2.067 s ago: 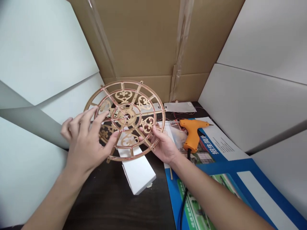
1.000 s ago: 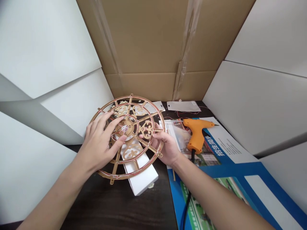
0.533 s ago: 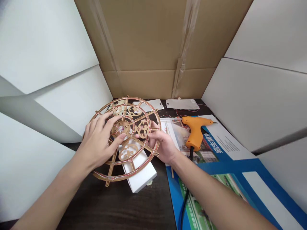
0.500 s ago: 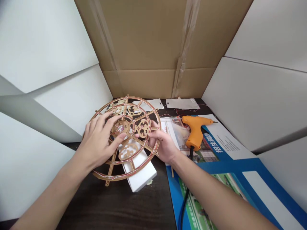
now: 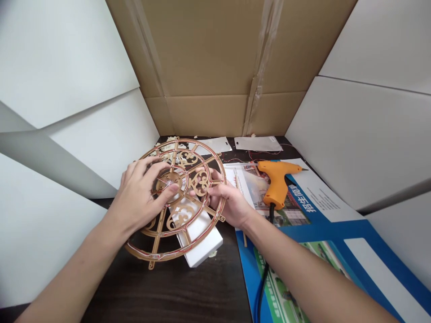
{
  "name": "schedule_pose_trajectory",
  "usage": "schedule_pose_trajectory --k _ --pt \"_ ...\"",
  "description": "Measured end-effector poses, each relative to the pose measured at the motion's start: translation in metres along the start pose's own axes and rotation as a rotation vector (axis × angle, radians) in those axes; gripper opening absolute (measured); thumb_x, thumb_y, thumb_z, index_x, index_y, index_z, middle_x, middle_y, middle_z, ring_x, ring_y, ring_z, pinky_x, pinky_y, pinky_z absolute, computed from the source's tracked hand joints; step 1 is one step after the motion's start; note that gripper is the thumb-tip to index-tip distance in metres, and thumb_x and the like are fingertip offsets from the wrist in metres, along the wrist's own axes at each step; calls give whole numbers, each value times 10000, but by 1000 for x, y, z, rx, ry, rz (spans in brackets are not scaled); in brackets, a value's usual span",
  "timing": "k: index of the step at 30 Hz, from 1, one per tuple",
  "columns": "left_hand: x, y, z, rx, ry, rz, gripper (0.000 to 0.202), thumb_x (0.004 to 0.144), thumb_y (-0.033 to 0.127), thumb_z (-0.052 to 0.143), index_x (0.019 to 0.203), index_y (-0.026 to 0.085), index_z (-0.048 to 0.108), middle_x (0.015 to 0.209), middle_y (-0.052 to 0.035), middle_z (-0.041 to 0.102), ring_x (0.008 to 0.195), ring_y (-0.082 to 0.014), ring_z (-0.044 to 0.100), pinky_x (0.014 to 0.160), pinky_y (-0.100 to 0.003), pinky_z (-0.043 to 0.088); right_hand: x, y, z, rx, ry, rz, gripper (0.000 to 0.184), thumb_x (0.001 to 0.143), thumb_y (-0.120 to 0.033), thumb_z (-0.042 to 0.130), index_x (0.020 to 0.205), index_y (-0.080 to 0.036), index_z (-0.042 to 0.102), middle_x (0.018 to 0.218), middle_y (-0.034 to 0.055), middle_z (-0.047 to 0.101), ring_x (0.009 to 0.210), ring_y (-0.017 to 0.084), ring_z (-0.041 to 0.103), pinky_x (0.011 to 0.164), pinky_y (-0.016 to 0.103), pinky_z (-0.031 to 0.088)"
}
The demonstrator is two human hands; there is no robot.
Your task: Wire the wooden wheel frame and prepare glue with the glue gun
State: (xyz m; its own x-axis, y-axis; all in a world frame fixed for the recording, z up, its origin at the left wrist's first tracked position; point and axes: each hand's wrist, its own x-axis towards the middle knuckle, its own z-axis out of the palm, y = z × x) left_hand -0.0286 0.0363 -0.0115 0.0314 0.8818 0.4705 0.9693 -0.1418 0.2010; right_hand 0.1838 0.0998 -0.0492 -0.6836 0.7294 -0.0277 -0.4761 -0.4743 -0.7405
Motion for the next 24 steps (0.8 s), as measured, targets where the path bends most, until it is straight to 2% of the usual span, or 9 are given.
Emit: schedule_pose_trajectory --k 6,10,18,24 --pt "1 -1 -2 29 -24 38 593 954 684 471 1261 203 635 1396 -161 536 1307 -364 469 1069 -578 437 -1 -1 0 20 14 13 598 649 -178 707 1221 -243 543 901 -5 735 843 204 724 724 307 542" --pt "2 -3 0 -19 -27 35 554 958 661 491 1235 204 637 1403 -150 545 1330 -340 462 1095 -566 422 -1 -1 -1 1 2 20 580 661 -187 703 1218 -238 549 917 0 733 852 192 714 632 262 500" --pt "2 -3 2 -39 10 84 540 980 602 503 1240 145 624 1415 -148 582 1348 -320 458 1142 -553 374 -1 1 -1 6 39 15 533 661 -184 692 1169 -238 539 898 -8 729 760 183 703 668 288 502" --pt "2 -3 0 -14 33 85 467 993 553 496 1236 168 599 1458 -115 573 1389 -320 438 1151 -558 372 -1 0 -2 -19 14 8 639 653 -207 699 1263 -230 510 940 6 727 766 187 695 622 281 452"
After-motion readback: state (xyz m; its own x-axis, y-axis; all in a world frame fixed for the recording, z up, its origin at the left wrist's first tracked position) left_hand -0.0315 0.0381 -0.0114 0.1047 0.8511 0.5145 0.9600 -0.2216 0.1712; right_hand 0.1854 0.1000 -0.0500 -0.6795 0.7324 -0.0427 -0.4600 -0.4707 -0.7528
